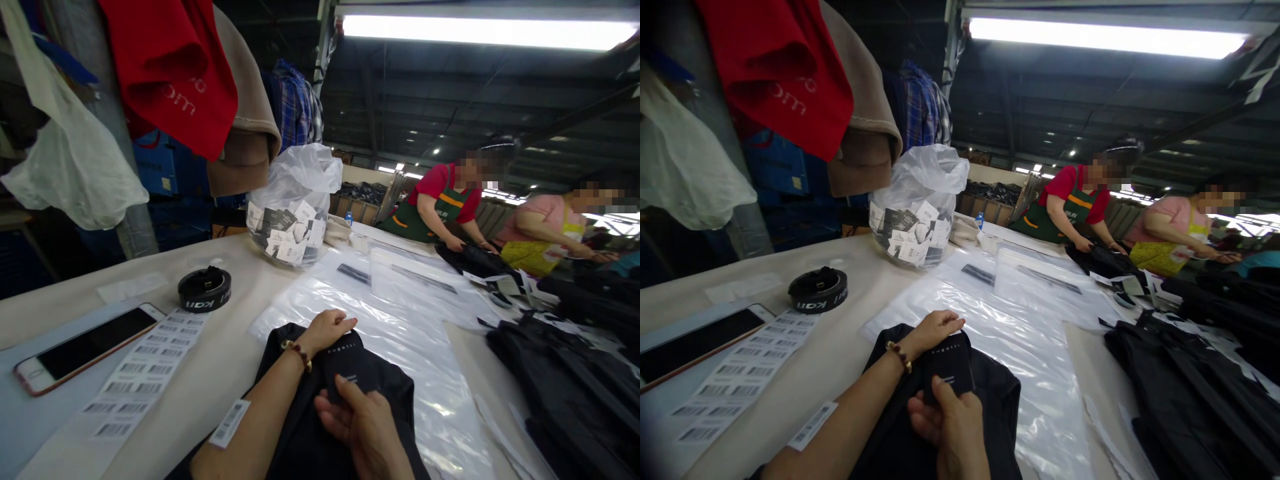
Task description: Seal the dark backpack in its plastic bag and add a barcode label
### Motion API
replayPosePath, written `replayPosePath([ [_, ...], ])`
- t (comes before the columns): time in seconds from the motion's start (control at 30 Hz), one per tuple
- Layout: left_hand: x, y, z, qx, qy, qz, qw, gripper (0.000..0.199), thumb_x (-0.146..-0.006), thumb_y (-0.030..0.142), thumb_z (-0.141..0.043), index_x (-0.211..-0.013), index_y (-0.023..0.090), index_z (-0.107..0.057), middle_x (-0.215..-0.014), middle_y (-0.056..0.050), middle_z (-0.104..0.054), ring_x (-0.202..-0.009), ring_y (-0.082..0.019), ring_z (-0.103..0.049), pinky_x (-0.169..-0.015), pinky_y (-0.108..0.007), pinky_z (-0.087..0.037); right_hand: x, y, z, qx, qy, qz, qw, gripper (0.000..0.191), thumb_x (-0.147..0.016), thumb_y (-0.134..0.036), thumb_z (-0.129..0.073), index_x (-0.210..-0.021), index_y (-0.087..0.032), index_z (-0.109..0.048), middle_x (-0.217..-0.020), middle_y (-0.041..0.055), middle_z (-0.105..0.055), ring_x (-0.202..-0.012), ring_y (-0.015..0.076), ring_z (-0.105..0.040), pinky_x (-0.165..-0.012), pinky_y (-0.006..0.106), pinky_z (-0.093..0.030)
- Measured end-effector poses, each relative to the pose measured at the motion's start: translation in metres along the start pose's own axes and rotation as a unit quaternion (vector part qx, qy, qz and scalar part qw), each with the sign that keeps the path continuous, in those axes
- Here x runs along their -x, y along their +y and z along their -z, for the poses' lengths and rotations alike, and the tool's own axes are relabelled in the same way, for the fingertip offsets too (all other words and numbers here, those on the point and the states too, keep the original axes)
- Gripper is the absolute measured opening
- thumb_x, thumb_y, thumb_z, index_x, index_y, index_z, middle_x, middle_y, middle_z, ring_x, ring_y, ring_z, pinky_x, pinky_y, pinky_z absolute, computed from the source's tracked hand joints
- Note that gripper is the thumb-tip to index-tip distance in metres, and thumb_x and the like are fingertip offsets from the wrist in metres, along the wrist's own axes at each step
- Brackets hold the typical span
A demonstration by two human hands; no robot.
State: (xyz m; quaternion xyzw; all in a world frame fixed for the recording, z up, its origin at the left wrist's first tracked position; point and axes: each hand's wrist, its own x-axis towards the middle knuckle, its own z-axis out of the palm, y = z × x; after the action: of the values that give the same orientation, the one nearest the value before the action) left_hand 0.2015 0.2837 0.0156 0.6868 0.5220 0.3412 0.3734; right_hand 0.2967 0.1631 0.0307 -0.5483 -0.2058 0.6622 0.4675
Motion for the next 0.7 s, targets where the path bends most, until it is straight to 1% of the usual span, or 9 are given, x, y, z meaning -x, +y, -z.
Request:
replayPosePath([
  [0.07, 0.005, 0.005, -0.004, -0.095, -0.045, -0.004, 0.994, 0.036, -0.082, 0.047, -0.049, -0.083, 0.013, -0.064, -0.089, -0.011, -0.066, -0.094, -0.028, -0.059, -0.088, -0.039, -0.042, 0.002, 0.014, -0.006, 0.01, -0.011, -0.034, 0.999, 0.047, -0.055, -0.043, -0.079, -0.076, -0.007, -0.057, -0.058, 0.0101, -0.067, -0.048, 0.0163, -0.063, -0.04, 0.02, -0.048],
  [0.17, 0.009, 0.012, -0.009, -0.214, -0.103, -0.006, 0.971, 0.037, -0.083, 0.043, -0.049, -0.09, 0.01, -0.065, -0.102, -0.019, -0.065, -0.104, -0.035, -0.057, -0.092, -0.046, -0.037, 0.002, 0.024, -0.01, -0.019, -0.015, -0.058, 0.998, 0.032, -0.076, -0.037, -0.065, -0.075, -0.006, -0.057, -0.052, 0.0078, -0.064, -0.039, 0.0117, -0.058, -0.035, 0.016, -0.042],
  [0.27, 0.002, 0.018, -0.009, -0.289, -0.169, -0.008, 0.942, 0.038, -0.086, 0.041, -0.044, -0.093, 0.012, -0.066, -0.105, -0.019, -0.065, -0.106, -0.033, -0.057, -0.091, -0.042, -0.039, 0.002, 0.023, -0.01, -0.047, -0.039, -0.072, 0.996, 0.028, -0.089, -0.03, -0.048, -0.076, -0.006, -0.056, -0.052, 0.0073, -0.064, -0.037, 0.0097, -0.056, -0.034, 0.014, -0.039],
  [0.33, -0.008, 0.023, -0.01, -0.32, -0.21, -0.004, 0.924, 0.044, -0.087, 0.047, -0.04, -0.089, 0.012, -0.068, -0.101, -0.018, -0.067, -0.103, -0.031, -0.06, -0.088, -0.038, -0.042, 0.004, 0.021, -0.011, -0.053, -0.047, -0.078, 0.994, 0.031, -0.092, -0.028, -0.041, -0.074, -0.007, -0.055, -0.052, 0.0071, -0.063, -0.035, 0.0092, -0.055, -0.032, 0.014, -0.037],
  [0.4, -0.016, 0.028, -0.014, -0.343, -0.23, 0.002, 0.911, 0.056, -0.087, 0.055, -0.034, -0.086, 0.011, -0.069, -0.098, -0.02, -0.068, -0.101, -0.031, -0.061, -0.085, -0.036, -0.043, 0.005, 0.02, -0.013, -0.052, -0.048, -0.078, 0.994, 0.03, -0.092, -0.027, -0.04, -0.074, -0.007, -0.054, -0.05, 0.0062, -0.061, -0.033, 0.009, -0.053, -0.031, 0.014, -0.034],
  [0.47, -0.018, 0.031, -0.022, -0.362, -0.224, 0.002, 0.905, 0.064, -0.088, 0.057, -0.026, -0.089, 0.009, -0.068, -0.098, -0.021, -0.067, -0.1, -0.032, -0.061, -0.084, -0.036, -0.043, 0.006, 0.021, -0.014, -0.04, -0.056, -0.068, 0.995, 0.028, -0.09, -0.027, -0.042, -0.075, -0.007, -0.054, -0.05, 0.0049, -0.06, -0.032, 0.0088, -0.051, -0.031, 0.014, -0.034],
  [0.57, -0.01, 0.031, -0.034, -0.387, -0.184, -0.017, 0.903, 0.057, -0.091, 0.05, -0.024, -0.1, 0.013, -0.065, -0.104, -0.018, -0.066, -0.104, -0.03, -0.059, -0.085, -0.035, -0.041, 0.007, 0.017, -0.012, -0.001, -0.066, -0.057, 0.996, 0.026, -0.086, -0.023, -0.04, -0.072, -0.008, -0.056, -0.048, 0.002, -0.057, -0.032, 0.0087, -0.05, -0.031, 0.015, -0.035],
  [0.63, -0.003, 0.029, -0.037, -0.399, -0.157, -0.03, 0.903, 0.049, -0.092, 0.046, -0.025, -0.104, 0.017, -0.063, -0.106, -0.015, -0.065, -0.105, -0.029, -0.059, -0.085, -0.035, -0.041, 0.011, 0.009, -0.006, 0.063, -0.124, -0.106, 0.985, 0.031, -0.084, -0.019, -0.034, -0.064, -0.009, -0.055, -0.047, 0.0032, -0.055, -0.033, 0.0094, -0.051, -0.031, 0.015, -0.036],
  [0.7, 0.002, 0.028, -0.038, -0.402, -0.142, -0.035, 0.904, 0.047, -0.092, 0.046, -0.024, -0.098, 0.018, -0.062, -0.101, -0.014, -0.066, -0.101, -0.028, -0.06, -0.083, -0.035, -0.041, 0.019, -0.002, 0.003, 0.148, -0.205, -0.151, 0.956, 0.032, -0.081, -0.017, -0.033, -0.057, -0.01, -0.053, -0.046, 0.0043, -0.055, -0.032, 0.0094, -0.05, -0.031, 0.016, -0.035],
])
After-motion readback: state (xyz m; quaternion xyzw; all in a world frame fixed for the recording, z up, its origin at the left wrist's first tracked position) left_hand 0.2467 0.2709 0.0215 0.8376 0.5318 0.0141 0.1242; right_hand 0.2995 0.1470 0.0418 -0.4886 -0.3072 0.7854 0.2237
